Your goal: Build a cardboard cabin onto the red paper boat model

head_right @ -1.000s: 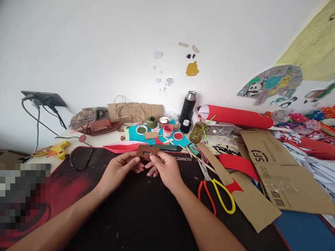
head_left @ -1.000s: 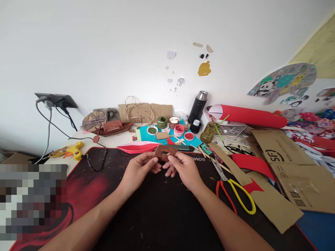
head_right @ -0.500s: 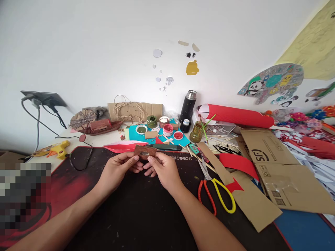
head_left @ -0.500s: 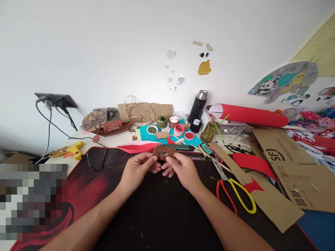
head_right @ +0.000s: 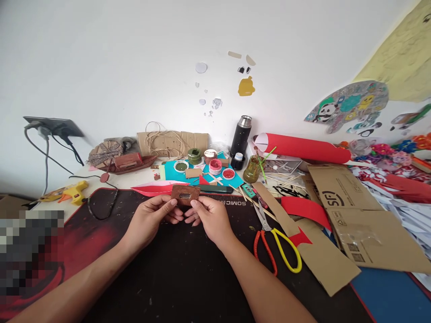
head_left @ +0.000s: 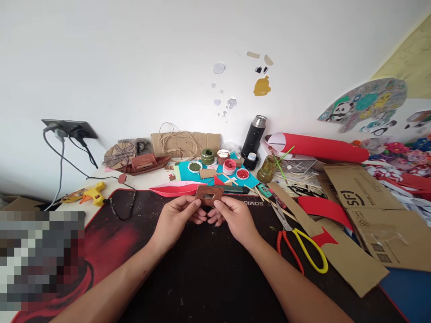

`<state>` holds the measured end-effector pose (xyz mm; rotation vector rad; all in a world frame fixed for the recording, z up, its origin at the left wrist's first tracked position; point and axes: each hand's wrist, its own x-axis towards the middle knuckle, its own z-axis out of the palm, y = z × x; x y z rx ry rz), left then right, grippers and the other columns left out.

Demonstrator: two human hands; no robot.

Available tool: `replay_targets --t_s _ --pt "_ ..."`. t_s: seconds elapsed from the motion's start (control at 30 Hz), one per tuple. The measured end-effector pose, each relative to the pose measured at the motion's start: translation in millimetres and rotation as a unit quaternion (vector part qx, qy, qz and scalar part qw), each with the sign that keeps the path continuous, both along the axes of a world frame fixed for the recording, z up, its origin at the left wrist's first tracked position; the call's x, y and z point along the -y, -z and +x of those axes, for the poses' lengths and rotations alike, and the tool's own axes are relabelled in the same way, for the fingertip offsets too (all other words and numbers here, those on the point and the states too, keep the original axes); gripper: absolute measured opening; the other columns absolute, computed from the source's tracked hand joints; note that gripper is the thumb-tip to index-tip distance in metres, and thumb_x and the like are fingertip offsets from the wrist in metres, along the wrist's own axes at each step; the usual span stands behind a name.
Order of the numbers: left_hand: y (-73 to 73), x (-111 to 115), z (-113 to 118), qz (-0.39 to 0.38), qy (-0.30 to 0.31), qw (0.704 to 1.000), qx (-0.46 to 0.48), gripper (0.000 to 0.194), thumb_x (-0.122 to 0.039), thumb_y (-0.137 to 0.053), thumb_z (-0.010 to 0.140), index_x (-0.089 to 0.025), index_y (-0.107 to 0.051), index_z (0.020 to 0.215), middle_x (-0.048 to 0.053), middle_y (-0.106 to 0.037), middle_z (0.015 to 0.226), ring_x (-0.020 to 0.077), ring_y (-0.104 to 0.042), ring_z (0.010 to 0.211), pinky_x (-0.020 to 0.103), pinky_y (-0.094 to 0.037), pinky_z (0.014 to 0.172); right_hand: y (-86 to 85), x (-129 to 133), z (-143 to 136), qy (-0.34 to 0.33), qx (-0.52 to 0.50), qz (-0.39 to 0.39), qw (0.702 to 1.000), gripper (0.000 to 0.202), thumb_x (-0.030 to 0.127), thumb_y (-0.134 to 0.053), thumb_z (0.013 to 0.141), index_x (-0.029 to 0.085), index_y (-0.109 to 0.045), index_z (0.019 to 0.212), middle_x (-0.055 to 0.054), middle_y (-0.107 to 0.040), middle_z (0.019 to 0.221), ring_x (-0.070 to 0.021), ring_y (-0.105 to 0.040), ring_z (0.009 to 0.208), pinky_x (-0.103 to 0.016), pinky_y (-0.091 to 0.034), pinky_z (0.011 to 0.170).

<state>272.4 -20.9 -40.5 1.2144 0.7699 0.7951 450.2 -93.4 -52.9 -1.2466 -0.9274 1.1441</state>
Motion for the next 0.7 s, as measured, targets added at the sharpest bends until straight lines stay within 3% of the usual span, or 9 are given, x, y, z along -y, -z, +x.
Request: replay_targets --t_s 0.27,0.4,0.5,0.7 --pt "3.8 -1 2 -0.005 -0.01 1.0 0.005 0.042 -0.056 -0.087 0.081 -0.017 -0.074 0.083 0.005 -0.08 0.077 0.0169 -0.075 0.064 0.027 -0.063 0.065 2.2 -1 -5 0.009 0.009 0.005 1.0 0.047 0.064 -0.073 0.088 0.018 -0.072 0.082 -0.007 -0.079 0.075 -0.0211 -0.078 0.063 -0.027 -0.056 0.053" --pt "0.2 -2 3 0.0 0.007 1.0 -0.011 0.051 -0.061 -0.088 0.076 -0.017 -0.075 0.099 0.005 -0.08 0.079 0.0186 -0.076 0.064 0.029 -0.063 0.062 -0.7 0 -1 0.021 0.008 0.006 1.0 0.047 0.064 -0.073 0.088 0.018 -0.071 0.081 -0.008 -0.079 0.075 -0.0209 -0.077 0.063 -0.027 -0.056 0.053" --pt "-1.9 -2 3 0.003 0.015 1.0 -0.024 0.055 -0.062 -0.09 0.072 -0.017 -0.074 0.098 0.004 -0.078 0.072 0.0186 -0.074 0.061 0.029 -0.062 0.06 -3.0 1 3 0.028 0.008 0.009 1.0 0.047 0.064 -0.074 0.089 0.018 -0.07 0.081 -0.008 -0.078 0.073 -0.0208 -0.077 0.061 -0.026 -0.054 0.052" --pt "-0.4 -5 1 -0.025 -0.004 1.0 -0.01 0.049 -0.057 -0.091 0.072 -0.015 -0.073 0.089 0.004 -0.076 0.068 0.016 -0.07 0.056 0.025 -0.057 0.054 -4.2 0 7 0.005 -0.019 0.005 1.0 0.048 0.064 -0.074 0.089 0.017 -0.072 0.099 -0.008 -0.08 0.078 -0.0199 -0.076 0.058 -0.026 -0.052 0.051"
